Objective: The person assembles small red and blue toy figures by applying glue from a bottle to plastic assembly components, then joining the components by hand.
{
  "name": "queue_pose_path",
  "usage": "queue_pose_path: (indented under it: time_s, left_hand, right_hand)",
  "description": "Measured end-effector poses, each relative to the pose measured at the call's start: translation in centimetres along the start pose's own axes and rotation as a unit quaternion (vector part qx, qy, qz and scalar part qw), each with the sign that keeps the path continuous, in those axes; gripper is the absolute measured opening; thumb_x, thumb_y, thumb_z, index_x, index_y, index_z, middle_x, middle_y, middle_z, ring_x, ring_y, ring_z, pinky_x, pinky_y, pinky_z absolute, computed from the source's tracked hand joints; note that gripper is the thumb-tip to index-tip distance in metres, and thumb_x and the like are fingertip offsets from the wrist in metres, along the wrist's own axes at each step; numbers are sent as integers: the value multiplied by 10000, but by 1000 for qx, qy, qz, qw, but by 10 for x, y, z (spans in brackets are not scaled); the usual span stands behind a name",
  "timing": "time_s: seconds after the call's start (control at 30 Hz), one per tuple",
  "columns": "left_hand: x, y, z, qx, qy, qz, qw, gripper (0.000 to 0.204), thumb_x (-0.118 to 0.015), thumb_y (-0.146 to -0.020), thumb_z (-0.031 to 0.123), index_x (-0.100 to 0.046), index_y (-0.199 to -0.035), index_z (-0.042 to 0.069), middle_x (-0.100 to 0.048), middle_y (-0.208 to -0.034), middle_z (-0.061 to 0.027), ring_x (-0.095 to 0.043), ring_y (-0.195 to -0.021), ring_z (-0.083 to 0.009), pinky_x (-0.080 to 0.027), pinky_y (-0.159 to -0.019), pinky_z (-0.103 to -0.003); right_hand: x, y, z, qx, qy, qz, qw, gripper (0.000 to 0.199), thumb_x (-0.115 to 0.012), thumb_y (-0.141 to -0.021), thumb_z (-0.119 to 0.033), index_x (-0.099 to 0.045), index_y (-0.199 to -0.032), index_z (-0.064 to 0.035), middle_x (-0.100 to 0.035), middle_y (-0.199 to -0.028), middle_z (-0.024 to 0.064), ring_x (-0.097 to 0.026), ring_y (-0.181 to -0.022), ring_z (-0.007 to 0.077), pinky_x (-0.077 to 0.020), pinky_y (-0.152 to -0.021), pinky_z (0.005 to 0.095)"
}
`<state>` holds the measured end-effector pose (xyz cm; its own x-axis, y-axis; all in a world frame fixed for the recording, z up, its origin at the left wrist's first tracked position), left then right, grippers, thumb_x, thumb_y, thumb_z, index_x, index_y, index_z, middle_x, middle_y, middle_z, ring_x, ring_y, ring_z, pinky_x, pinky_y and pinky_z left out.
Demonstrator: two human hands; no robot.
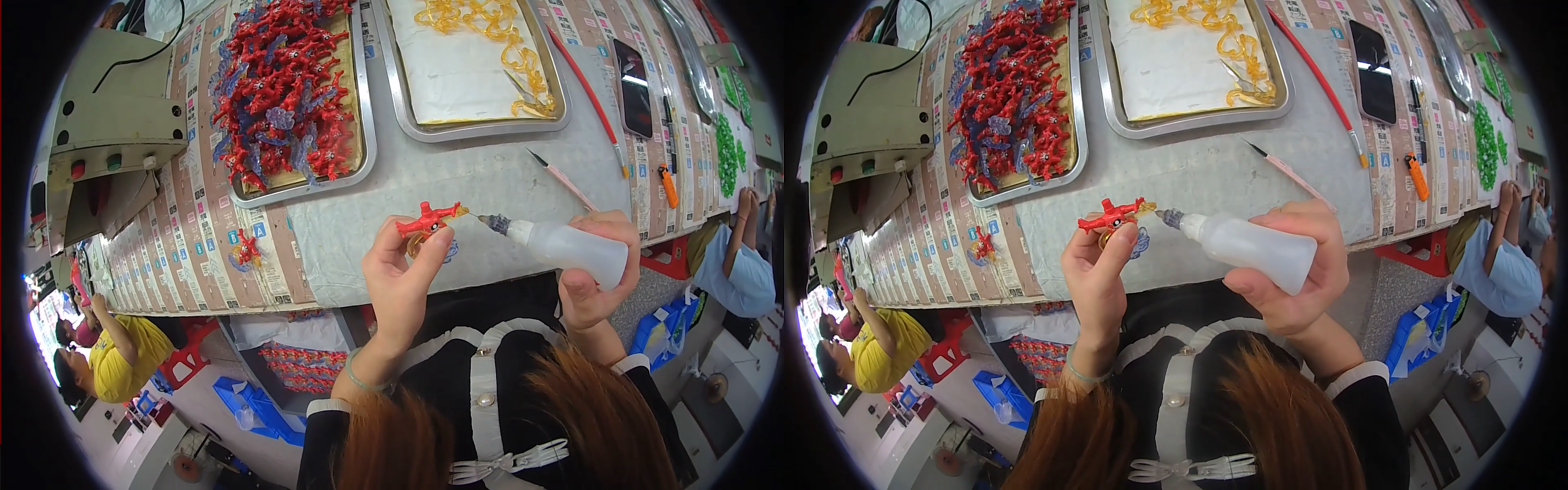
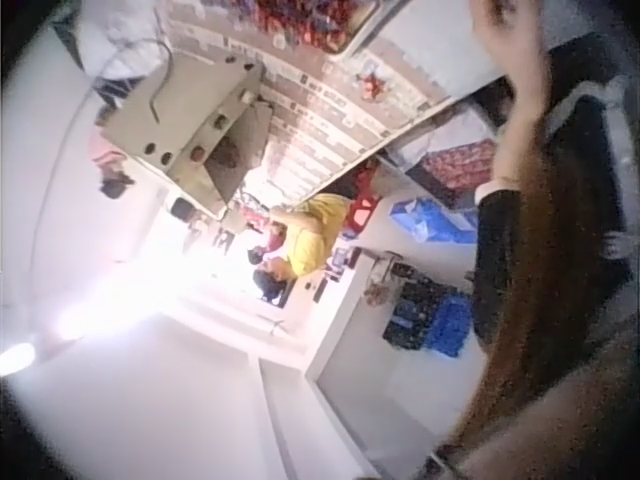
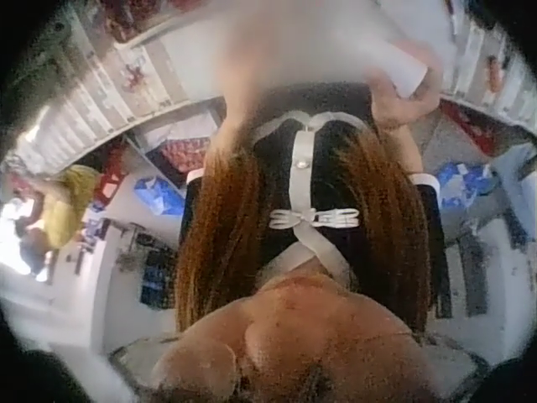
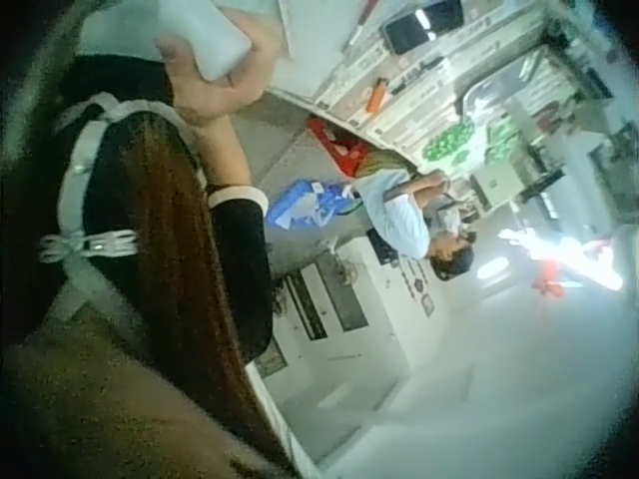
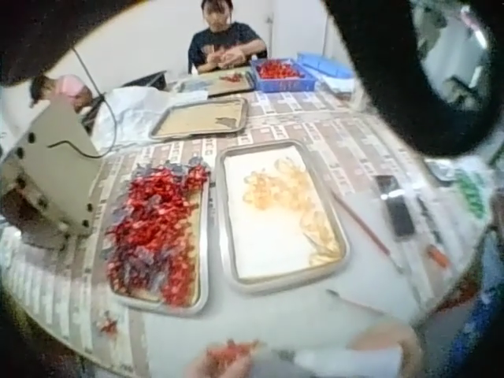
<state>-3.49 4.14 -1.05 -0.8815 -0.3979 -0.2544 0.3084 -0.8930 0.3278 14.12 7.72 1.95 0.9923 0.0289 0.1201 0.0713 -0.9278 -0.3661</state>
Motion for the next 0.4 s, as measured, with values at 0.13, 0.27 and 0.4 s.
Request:
queue_pose_path:
  time_s: [0.13,0.27,0.4]
  left_hand:
    - [0,0,-1,6,-5,1,1000,80,-592,-719,32,-547,-775,-4,-473,-730,9,-408,-673,-51,-314,-607,-192]
    - [1,0,-2,-4,-3,-4,1000,74,-590,-720,31,-548,-774,1,-469,-737,8,-404,-668,-52,-311,-607,-189]
    - [1,1,-1,-5,-6,-5,1000,77,-590,-722,34,-549,-780,4,-469,-739,7,-405,-673,-52,-311,-611,-190]
  right_hand:
    - [-2,1,0,-9,-16,1,1000,446,-728,-613,-244,-479,-901,-13,-505,-801,97,-475,-706,148,-390,-618,236]
    - [-1,1,2,-9,-15,-2,1000,435,-725,-616,-239,-480,-896,-11,-504,-800,97,-477,-706,145,-390,-617,232]
    - [0,0,2,-14,-3,-12,1000,429,-722,-619,-234,-483,-902,-18,-506,-803,98,-480,-709,146,-392,-619,236]
Point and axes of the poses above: each hand's wrist, its own y-axis away from the middle knuckle, its own x-axis out of the back of the hand, z = x × y, the point moved 1 cm from there along -y, towards the middle knuckle
